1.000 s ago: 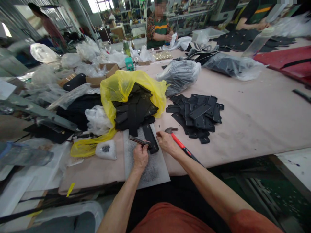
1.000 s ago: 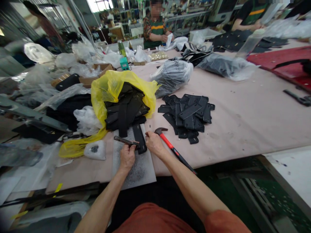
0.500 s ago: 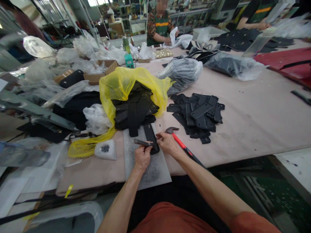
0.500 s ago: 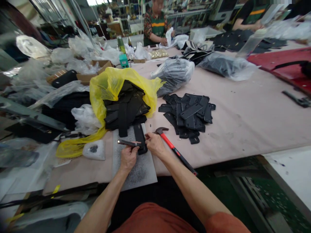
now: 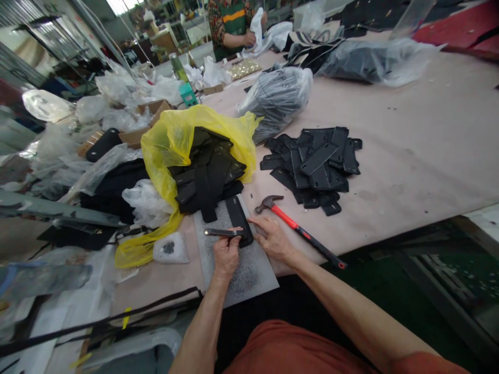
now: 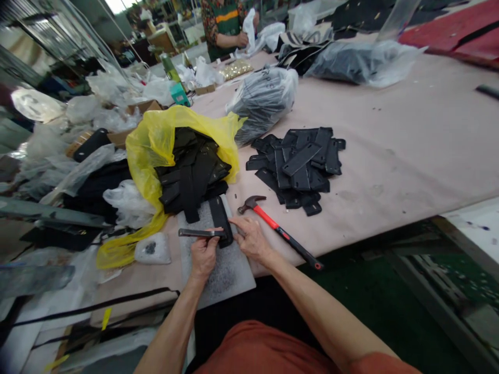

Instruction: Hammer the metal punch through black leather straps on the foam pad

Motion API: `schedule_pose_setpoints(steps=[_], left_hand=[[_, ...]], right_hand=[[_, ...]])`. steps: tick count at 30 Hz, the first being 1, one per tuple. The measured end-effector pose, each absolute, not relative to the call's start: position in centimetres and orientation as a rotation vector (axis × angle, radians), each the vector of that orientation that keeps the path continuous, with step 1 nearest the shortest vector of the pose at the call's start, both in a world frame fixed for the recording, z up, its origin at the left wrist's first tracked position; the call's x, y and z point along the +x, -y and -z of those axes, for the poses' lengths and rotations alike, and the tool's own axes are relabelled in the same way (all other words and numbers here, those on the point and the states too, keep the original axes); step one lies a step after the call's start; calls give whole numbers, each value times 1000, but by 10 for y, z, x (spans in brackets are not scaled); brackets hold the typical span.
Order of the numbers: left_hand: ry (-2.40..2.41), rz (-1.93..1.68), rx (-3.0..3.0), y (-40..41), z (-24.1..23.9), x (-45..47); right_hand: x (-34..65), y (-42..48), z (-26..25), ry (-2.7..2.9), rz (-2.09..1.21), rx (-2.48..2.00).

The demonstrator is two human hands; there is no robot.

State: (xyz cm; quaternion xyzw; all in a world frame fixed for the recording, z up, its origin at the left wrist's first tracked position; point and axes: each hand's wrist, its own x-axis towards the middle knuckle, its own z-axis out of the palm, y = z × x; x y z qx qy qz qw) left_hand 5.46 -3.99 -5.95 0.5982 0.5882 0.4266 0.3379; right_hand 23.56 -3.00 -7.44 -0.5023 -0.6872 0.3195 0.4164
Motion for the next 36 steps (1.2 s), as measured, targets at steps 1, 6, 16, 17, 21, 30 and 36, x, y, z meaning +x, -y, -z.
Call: schedule_pose_setpoints(steps=[1,6,16,17,21,30,36], left_hand=[[-1542,-1101,1567,40,59,55],[-1609,-1065,1644,40,54,58],[-1647,-1039,1723,42,51,64],[-1644,-1037,1730,42,51,64],[-1649,-1032,1764,42,54,64],[-1687,-1056,1802,46,57,64],[-1648,-1047,1693,44,58,62]], right_hand=[[236,30,74,1722,-801,-1265],[235,32,77,1731,-795,-1279],[238,32,78,1746,-800,-1269],[238,32,78,1747,-800,-1270],[238,32,79,1755,-798,-1270],[240,32,76,1770,-802,-1259],[241,31,77,1781,-819,-1243]])
